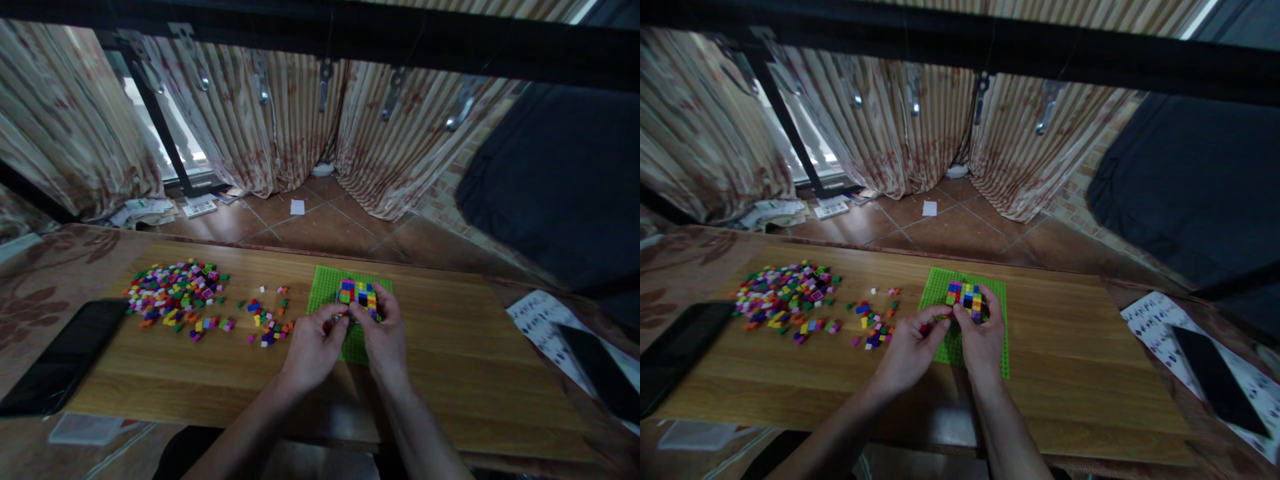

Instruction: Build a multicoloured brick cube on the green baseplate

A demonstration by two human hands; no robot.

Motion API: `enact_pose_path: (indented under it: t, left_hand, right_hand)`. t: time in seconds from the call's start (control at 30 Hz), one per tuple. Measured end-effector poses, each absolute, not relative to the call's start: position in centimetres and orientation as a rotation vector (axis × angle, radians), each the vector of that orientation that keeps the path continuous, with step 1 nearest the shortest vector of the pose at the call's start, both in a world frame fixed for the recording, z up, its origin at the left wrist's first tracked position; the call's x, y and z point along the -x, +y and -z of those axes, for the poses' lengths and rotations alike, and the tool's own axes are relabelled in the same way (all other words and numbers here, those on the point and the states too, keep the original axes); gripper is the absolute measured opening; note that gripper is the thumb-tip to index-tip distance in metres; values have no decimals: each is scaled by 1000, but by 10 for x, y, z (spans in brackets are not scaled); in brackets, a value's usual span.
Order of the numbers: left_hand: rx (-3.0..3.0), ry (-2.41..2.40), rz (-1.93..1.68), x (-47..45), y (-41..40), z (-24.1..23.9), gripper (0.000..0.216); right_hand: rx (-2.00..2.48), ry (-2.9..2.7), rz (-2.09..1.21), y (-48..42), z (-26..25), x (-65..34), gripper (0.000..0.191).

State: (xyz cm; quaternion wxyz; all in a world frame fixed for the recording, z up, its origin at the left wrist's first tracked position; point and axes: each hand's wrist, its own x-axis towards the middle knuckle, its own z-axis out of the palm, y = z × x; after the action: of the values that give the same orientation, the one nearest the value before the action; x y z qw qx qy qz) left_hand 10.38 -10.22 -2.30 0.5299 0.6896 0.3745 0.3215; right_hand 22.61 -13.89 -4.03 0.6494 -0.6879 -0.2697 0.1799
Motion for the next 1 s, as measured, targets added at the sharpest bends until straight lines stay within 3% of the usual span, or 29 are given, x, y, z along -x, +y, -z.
enact_pose_path:
  t: [0.23,0.4,0.6,1.0]
  left_hand:
    - [-908,786,-809,-101,-95,14,42]
    - [-464,646,-735,-91,-90,1,50]
    - [-375,603,-720,-91,-90,1,50]
    - [-393,362,-717,-92,-105,0,49]
  right_hand:
    - [1456,-516,-256,-150,39,-235,35]
    - [1492,-1006,115,-165,19,-217,13]
    - [1528,-1551,184,-168,16,-197,20]
    - [1627,-1599,289,-164,29,-201,14]
